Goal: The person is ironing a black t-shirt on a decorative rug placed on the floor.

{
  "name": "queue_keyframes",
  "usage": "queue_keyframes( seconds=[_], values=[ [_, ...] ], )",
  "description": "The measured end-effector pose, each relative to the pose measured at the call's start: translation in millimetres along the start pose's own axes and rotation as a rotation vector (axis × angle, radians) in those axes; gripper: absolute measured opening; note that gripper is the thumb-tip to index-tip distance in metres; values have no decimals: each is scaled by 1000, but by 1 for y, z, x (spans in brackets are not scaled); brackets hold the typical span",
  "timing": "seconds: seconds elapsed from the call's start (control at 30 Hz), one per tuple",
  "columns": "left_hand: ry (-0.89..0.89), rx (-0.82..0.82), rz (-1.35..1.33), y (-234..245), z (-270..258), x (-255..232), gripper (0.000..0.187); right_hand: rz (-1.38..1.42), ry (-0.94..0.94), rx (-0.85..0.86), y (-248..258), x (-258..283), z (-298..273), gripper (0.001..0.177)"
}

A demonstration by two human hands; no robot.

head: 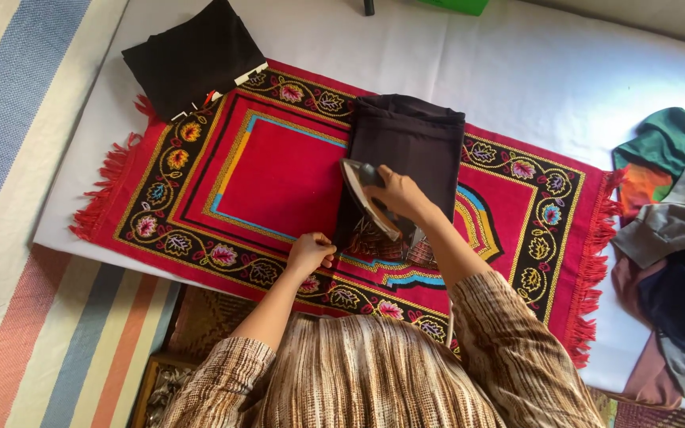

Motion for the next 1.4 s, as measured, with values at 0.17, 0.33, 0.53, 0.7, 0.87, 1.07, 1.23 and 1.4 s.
queue_keyframes(
  seconds=[0.17, 0.33, 0.53, 0.7, 0.87, 1.07, 1.23, 1.4],
  values=[
    [13, 17, -45, 1, -3, -5, 20, -22, -45, 69, -6, -4, -38, 47],
    [30, 13, -49, 2, -7, -11, 15, 178, -89, -112, 13, -23, -69, 47],
    [21, 14, -41, 3, -9, -14, 14, 416, -353, -317, 39, -70, -60, 39],
    [22, 1, -37, 3, -6, -9, 14, 475, -390, -360, 48, -90, -49, 39],
    [34, 2, -54, -1, 2, -2, 16, 362, -394, -366, 38, -74, -79, 40],
    [0, -21, -80, -2, -6, -34, 28, 302, -430, -305, 32, -91, -83, 42],
    [79, 79, -59, -9, -10, -32, 30, 374, -428, -448, 60, -104, -64, 43],
    [85, 106, -155, -3, -6, -4, 24, 434, -436, -456, 60, -110, -72, 41]
  ],
)
Point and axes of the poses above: each hand's wrist, its own z-axis towards the middle knuckle, its own y-axis out of the back of the hand, x = y × z, the point moved 8 cm from there along z, towards the middle knuckle, and after that the axes turned 6 degrees about -y, right-handed, at the moved point
